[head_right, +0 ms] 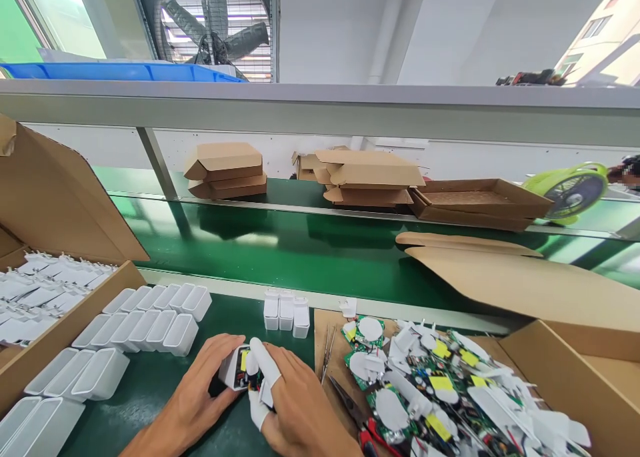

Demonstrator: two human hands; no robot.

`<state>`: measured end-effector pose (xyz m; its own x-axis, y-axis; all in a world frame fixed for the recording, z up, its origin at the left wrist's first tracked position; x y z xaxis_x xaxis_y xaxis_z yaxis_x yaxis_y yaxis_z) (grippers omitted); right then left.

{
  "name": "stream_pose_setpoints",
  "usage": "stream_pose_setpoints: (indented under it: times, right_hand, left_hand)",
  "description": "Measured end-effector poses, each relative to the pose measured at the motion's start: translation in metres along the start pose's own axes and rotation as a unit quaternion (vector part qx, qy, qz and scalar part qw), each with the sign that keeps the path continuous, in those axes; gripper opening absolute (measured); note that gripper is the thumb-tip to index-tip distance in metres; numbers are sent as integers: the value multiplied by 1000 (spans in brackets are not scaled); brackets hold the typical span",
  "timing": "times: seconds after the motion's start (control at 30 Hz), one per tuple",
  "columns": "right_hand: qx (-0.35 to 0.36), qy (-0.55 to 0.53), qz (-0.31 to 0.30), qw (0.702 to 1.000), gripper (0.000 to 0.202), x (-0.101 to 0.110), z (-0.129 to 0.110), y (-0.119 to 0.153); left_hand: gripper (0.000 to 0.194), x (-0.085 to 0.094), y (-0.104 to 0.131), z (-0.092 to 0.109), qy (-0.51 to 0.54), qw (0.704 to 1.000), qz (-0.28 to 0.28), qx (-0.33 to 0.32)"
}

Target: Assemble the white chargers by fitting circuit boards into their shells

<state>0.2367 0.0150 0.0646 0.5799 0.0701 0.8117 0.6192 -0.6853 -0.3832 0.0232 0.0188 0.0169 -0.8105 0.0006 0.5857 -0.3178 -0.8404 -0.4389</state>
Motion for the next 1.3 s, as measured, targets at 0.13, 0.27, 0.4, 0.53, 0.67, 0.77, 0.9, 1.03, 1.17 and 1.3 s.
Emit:
stream_pose_setpoints:
  times: [0.13,0.27,0.4,0.53,0.67,0.77,0.9,1.03,1.17,1.3]
  right_hand:
    - [12,4,5,1000,90,-1,2,1]
    - [10,15,-3,1000,87,-2,4,3]
    - [7,6,-18,1000,84,-3,4,3]
    - [-4,-3,-40,999,79,-4,4,2]
    - [-2,-10,-37,999,67,-1,-1,-2]
    - [-36,-48,-21,998,57,8,-5,-7]
    - [-73,-128,13,989,43,17,-1,-7]
    - [-48,-145,6,988,53,5,9,-5]
    - [21,-125,18,992,49,-7,4,-9]
    - [65,-42,42,996,41,-10,-2,-8]
  left_hand:
    - [60,0,-1,0,4,1000,0,-3]
    - [61,1,-1,1,6,1000,8,-3]
    - [60,2,-2,2,10,1000,11,-7]
    - [61,1,-4,4,18,1000,-2,-11]
    - [65,-1,-2,5,49,998,-30,4]
    - [72,-1,-1,5,66,991,-95,60]
    - [61,4,-2,5,120,974,-142,131]
    - [52,12,-8,5,243,951,-106,158]
    - [74,23,-11,4,333,924,-107,155]
    - [49,21,-14,0,348,912,-80,203]
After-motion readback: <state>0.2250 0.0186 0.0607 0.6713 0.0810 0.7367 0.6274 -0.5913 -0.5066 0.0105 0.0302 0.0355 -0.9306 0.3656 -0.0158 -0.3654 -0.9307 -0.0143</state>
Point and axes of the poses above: each hand's wrist, its own y-axis away from the middle knuckle, its own x-axis out of the back of the hand, z = x × y, the point moved 2 cm from there along -y, towards the middle knuckle, and after that the axes turned 4 degrees about x, right-handed, at the moved point
